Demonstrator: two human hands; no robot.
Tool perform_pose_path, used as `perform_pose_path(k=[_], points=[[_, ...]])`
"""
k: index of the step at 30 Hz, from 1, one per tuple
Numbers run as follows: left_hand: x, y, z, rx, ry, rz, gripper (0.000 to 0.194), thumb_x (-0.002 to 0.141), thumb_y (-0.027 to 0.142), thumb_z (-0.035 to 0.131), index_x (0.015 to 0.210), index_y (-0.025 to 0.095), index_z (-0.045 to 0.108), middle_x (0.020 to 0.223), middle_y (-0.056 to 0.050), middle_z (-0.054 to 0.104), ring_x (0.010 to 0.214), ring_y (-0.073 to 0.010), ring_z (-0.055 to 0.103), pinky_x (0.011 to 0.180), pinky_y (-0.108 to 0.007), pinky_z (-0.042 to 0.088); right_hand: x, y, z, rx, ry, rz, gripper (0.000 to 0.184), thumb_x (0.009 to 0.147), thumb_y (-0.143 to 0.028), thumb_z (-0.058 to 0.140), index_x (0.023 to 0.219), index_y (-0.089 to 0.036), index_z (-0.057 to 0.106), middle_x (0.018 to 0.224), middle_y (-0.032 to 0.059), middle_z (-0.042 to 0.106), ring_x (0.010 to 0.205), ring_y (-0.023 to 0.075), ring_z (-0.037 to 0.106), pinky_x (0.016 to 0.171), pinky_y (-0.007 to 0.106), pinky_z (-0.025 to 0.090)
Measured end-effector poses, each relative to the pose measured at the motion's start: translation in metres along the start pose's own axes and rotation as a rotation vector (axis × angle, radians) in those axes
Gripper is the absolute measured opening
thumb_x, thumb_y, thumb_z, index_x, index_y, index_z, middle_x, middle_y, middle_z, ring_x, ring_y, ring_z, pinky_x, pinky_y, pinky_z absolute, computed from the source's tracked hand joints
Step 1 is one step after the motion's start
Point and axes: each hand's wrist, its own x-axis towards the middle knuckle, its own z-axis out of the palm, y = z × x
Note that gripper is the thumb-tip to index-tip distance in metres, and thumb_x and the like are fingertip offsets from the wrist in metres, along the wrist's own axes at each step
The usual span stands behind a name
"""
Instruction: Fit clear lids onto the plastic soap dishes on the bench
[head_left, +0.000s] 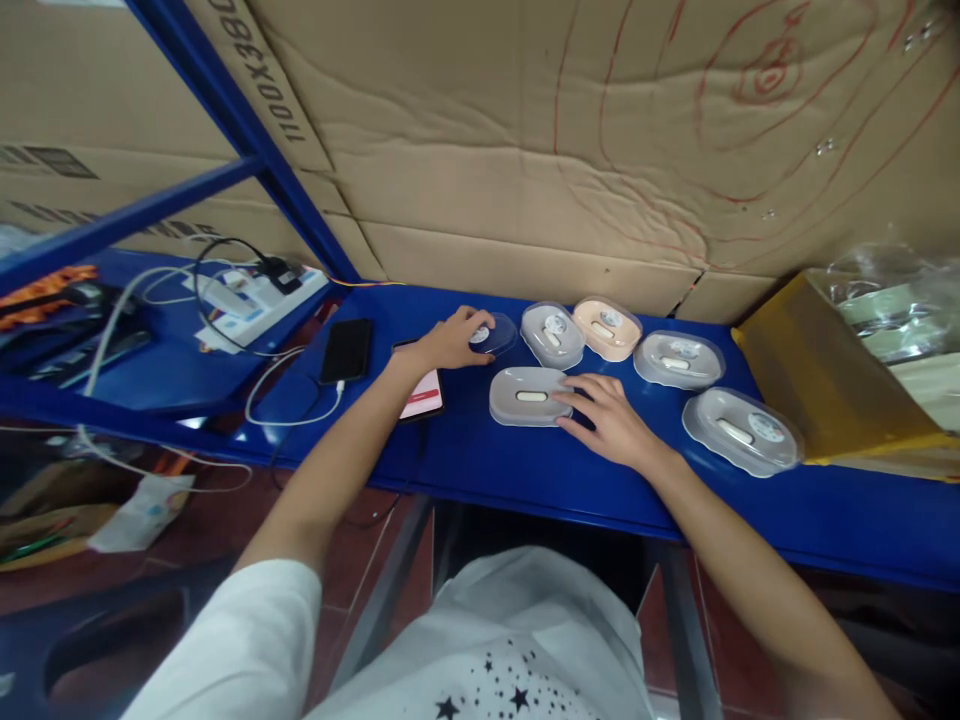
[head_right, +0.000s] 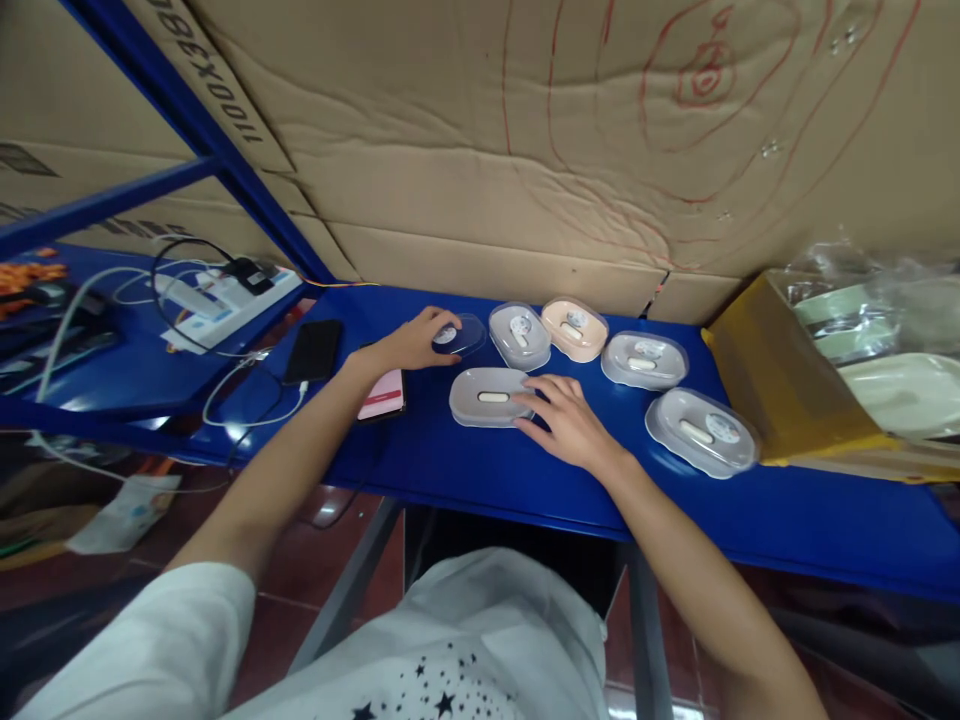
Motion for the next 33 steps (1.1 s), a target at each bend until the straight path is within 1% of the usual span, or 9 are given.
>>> perform_pose_path(k=[4,6,8,10,12,18,24,29,33], points=[[-0.023,0.01,-0.013,-0.147,0.031,0.068,0.057,0.09,0.057,0.077,0.134,0.026,0.057,0.138,-0.01,0.065,0.125,-0.0299,0.066,0.112,-0.048,0.053,0.001,-0.003,0.003,0.029,0.017,0.078,0.069,0.111,-0.051,0.062,0.173,-0.027,0.041,0.166,0.0199,0.056,0.148,0.0402,0.058,0.116,0.061,0.052],[-0.032,0.025,-0.017,-0.323,0.024,0.209,0.06,0.09,0.056,0.078,0.137,0.026,0.056,0.149,-0.011,0.062,0.133,-0.03,0.064,0.116,-0.047,0.052,0.002,-0.004,0.004,0.024,0.053,0.112,0.089,0.109,-0.055,0.066,0.18,-0.028,0.021,0.175,0.0225,0.044,0.155,0.0434,0.052,0.118,0.064,0.051],[-0.039,0.043,-0.013,-0.354,-0.055,0.321,0.058,0.088,0.054,0.081,0.134,0.026,0.059,0.153,-0.011,0.061,0.138,-0.0312,0.063,0.118,-0.048,0.052,0.002,-0.005,0.003,0.006,0.063,0.109,0.097,0.107,-0.056,0.068,0.182,-0.031,0.011,0.18,0.0217,0.037,0.16,0.0447,0.047,0.12,0.065,0.049],[-0.043,0.058,-0.004,-0.333,-0.15,0.374,0.057,0.088,0.053,0.082,0.134,0.027,0.061,0.154,-0.011,0.061,0.14,-0.033,0.063,0.119,-0.049,0.053,0.003,-0.005,0.002,-0.013,0.028,0.08,0.091,0.109,-0.053,0.067,0.182,-0.035,0.016,0.181,0.0184,0.038,0.161,0.0431,0.046,0.121,0.064,0.048],[-0.046,0.067,0.006,-0.33,-0.195,0.395,0.06,0.088,0.053,0.082,0.138,0.028,0.06,0.156,-0.012,0.059,0.141,-0.0343,0.063,0.12,-0.051,0.054,0.003,-0.004,-0.001,-0.018,-0.016,0.046,0.077,0.111,-0.051,0.064,0.179,-0.036,0.03,0.178,0.0153,0.045,0.156,0.04,0.053,0.119,0.061,0.05],[-0.048,0.073,0.029,-0.227,-0.098,0.461,0.064,0.094,0.048,0.078,0.147,0.025,0.054,0.166,-0.02,0.049,0.156,-0.041,0.05,0.127,-0.063,0.046,0.002,-0.002,-0.005,-0.059,0.005,0.003,0.058,0.111,-0.052,0.063,0.165,-0.029,0.057,0.164,0.0162,0.062,0.137,0.0348,0.067,0.112,0.055,0.054],[-0.048,0.076,0.045,-0.055,-0.022,0.495,0.066,0.098,0.054,0.076,0.154,0.027,0.052,0.172,-0.019,0.045,0.154,-0.0441,0.051,0.122,-0.066,0.05,0.002,-0.004,-0.005,-0.114,0.041,-0.003,0.056,0.109,-0.055,0.064,0.155,-0.024,0.067,0.146,0.0172,0.073,0.131,0.0332,0.07,0.107,0.05,0.056],[-0.046,0.081,0.044,-0.002,-0.017,0.504,0.064,0.1,0.057,0.075,0.153,0.028,0.055,0.172,-0.017,0.046,0.153,-0.043,0.053,0.121,-0.062,0.051,0.0,-0.003,-0.008,-0.124,0.013,0.01,0.056,0.108,-0.057,0.066,0.153,-0.024,0.068,0.137,0.0157,0.076,0.127,0.0321,0.072,0.104,0.049,0.057],[-0.044,0.085,0.043,-0.004,-0.026,0.497,0.064,0.097,0.051,0.079,0.151,0.027,0.056,0.173,-0.018,0.046,0.154,-0.0425,0.052,0.122,-0.061,0.05,-0.002,0.001,-0.005,-0.098,0.052,0.016,0.055,0.106,-0.057,0.07,0.151,-0.027,0.069,0.134,0.0143,0.076,0.125,0.032,0.073,0.103,0.05,0.059]])
